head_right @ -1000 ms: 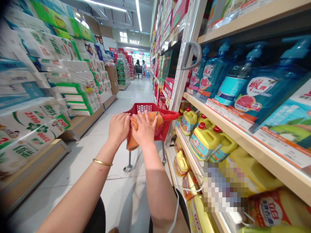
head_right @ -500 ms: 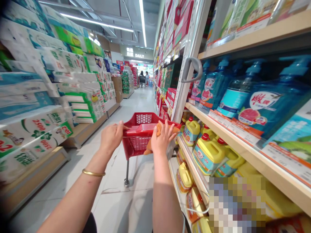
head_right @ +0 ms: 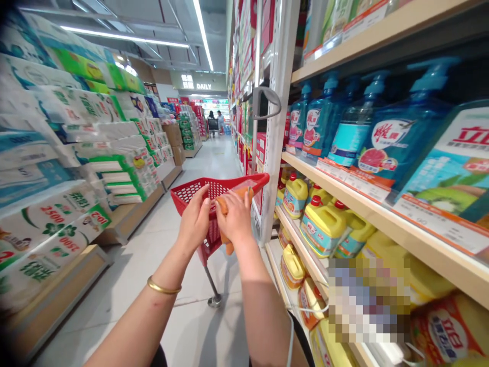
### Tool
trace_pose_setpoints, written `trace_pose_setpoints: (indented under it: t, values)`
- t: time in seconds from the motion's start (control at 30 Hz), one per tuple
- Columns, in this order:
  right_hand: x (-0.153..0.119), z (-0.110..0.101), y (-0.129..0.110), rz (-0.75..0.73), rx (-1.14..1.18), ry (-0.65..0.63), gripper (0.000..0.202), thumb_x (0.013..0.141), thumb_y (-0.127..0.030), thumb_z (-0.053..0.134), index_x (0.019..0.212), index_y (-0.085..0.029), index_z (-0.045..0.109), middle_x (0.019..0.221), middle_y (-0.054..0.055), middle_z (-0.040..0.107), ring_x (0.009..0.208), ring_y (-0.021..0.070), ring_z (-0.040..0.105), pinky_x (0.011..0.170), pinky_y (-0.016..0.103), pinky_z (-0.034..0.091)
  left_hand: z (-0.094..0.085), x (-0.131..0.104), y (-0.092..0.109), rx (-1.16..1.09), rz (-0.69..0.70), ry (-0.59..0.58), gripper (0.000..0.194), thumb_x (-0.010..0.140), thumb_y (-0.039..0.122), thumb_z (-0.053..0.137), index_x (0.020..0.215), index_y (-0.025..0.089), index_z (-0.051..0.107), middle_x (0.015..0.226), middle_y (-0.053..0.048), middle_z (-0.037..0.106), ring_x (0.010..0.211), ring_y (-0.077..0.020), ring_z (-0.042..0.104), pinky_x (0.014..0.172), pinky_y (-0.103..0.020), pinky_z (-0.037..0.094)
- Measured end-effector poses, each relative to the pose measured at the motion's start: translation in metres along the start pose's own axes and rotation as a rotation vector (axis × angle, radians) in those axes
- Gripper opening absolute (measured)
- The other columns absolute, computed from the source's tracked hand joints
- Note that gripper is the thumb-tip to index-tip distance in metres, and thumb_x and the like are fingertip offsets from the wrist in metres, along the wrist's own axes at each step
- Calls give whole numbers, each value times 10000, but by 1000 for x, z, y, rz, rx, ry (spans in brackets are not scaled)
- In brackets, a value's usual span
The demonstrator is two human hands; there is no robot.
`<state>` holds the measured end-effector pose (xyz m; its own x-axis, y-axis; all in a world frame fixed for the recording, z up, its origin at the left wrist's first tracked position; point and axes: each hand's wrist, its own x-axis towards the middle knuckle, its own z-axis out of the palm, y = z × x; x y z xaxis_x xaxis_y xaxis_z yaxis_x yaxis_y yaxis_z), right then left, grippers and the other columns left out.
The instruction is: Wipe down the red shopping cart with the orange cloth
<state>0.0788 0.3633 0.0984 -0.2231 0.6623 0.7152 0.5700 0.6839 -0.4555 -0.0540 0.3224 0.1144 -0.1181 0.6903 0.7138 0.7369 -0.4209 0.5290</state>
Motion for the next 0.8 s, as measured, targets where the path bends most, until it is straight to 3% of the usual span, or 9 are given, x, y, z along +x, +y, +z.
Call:
trace_pose_setpoints:
  t: [0.17, 0.23, 0.3, 0.4, 0.47, 0.67, 0.73, 0.8]
  values:
    - [5, -12, 18, 167, -35, 28, 395, 1105, -384, 456, 1372, -239, 708, 1496, 73, 678, 1549, 277, 467, 1331, 596, 216, 5, -3, -13, 8, 3, 3, 508, 1121, 472, 313, 1442, 212, 608, 1629, -110, 534, 1543, -237, 457, 1301, -477, 359]
    - [4, -10, 13, 159, -29, 6, 392, 1100, -372, 459, 1364, -234, 715, 1494, 71, 679, 1556, 276, 459, 1332, 583, 231, 8, -3, -25, 119, -69, -34, 524, 1123, 473, 275, 1377, 225, 661, 1599, -108, 570, 1550, -288, 442, 1313, -585, 290]
    - [2, -6, 5, 103, -5, -22, 377, 1090, -356, 474, 1343, -227, 722, 1475, 68, 691, 1553, 265, 462, 1335, 548, 254, 11, -3, -36, 193, -130, -83, 559, 1127, 468, 225, 1294, 236, 705, 1459, -107, 685, 1459, -311, 538, 1294, -652, 265]
    - [0, 0, -1, 17, 21, -52, 381, 1075, -347, 492, 1355, -212, 712, 1465, 77, 694, 1549, 247, 463, 1321, 483, 312, 14, 0, -42, 257, -131, -130, 628, 1127, 469, 173, 1149, 209, 744, 1182, -128, 788, 1211, -293, 692, 1198, -571, 420]
    - [1, 0, 5, 44, 20, -30, 409, 1079, -361, 471, 1373, -195, 702, 1489, 93, 675, 1540, 244, 473, 1311, 463, 337, 15, 0, -38, 277, -109, -152, 648, 1124, 480, 177, 1096, 197, 759, 1106, -141, 799, 1130, -293, 724, 1099, -503, 503]
    - [7, -19, 42, 293, -9, 117, 478, 1081, -383, 394, 1346, -146, 713, 1467, 142, 685, 1407, 253, 608, 1245, 424, 431, 15, -9, -20, -30, -43, -223, 527, 1117, 499, 321, 1435, 242, 653, 1419, -60, 726, 1326, -230, 669, 1160, -403, 499]
    - [7, -28, 51, 330, -48, 154, 471, 1064, -378, 409, 1319, -138, 724, 1408, 157, 717, 1351, 271, 646, 1209, 422, 464, 8, -10, -27, -44, -53, -223, 537, 1114, 512, 326, 1461, 243, 635, 1466, -58, 698, 1360, -218, 649, 1171, -379, 494]
    - [6, -36, 57, 342, -92, 177, 468, 1058, -368, 405, 1304, -136, 729, 1361, 165, 738, 1304, 282, 672, 1173, 424, 490, -4, -9, -42, 120, -132, -180, 567, 1111, 520, 294, 1383, 218, 690, 1417, -101, 724, 1336, -258, 665, 1185, -438, 476]
